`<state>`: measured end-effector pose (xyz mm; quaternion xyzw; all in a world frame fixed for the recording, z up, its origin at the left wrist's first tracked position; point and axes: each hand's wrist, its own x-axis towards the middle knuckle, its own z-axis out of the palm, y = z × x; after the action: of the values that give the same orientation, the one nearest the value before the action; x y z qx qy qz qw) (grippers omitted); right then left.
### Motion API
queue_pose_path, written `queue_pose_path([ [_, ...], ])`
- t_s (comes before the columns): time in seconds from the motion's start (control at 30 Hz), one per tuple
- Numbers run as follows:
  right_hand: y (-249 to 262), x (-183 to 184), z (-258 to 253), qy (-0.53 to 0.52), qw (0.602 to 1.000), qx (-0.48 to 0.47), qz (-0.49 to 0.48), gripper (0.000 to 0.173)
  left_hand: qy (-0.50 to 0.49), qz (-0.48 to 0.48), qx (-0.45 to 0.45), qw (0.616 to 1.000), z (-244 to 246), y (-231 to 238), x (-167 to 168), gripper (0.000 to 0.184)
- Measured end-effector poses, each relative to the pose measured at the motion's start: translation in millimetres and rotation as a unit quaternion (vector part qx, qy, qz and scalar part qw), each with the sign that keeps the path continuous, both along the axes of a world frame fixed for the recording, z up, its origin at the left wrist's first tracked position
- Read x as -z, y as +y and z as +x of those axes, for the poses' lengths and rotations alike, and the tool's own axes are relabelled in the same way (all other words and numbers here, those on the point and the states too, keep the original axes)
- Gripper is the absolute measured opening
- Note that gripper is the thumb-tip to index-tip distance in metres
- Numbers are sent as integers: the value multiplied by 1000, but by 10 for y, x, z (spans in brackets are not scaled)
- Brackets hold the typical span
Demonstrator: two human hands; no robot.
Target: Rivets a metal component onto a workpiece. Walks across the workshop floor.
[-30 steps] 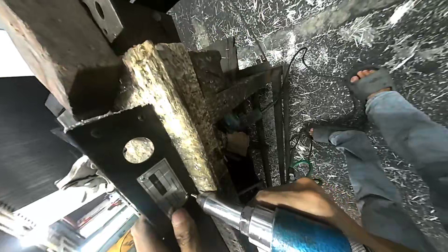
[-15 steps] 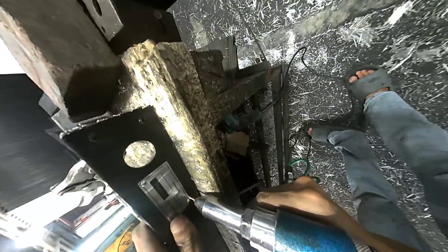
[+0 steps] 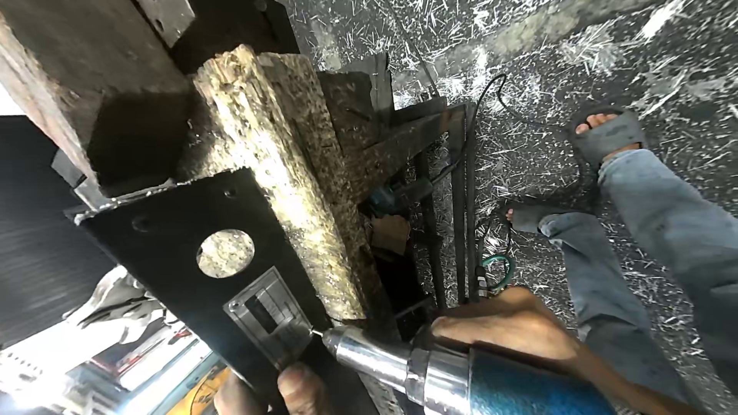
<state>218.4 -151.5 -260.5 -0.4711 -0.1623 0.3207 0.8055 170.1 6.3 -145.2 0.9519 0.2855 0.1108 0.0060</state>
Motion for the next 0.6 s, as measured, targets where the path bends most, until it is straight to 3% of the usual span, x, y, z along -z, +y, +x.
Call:
queue_pose_path([
  [0.6,-5,-22,37,16,999,-21,-18,35,-1,-2,0,1000,12,-18,-7,50],
])
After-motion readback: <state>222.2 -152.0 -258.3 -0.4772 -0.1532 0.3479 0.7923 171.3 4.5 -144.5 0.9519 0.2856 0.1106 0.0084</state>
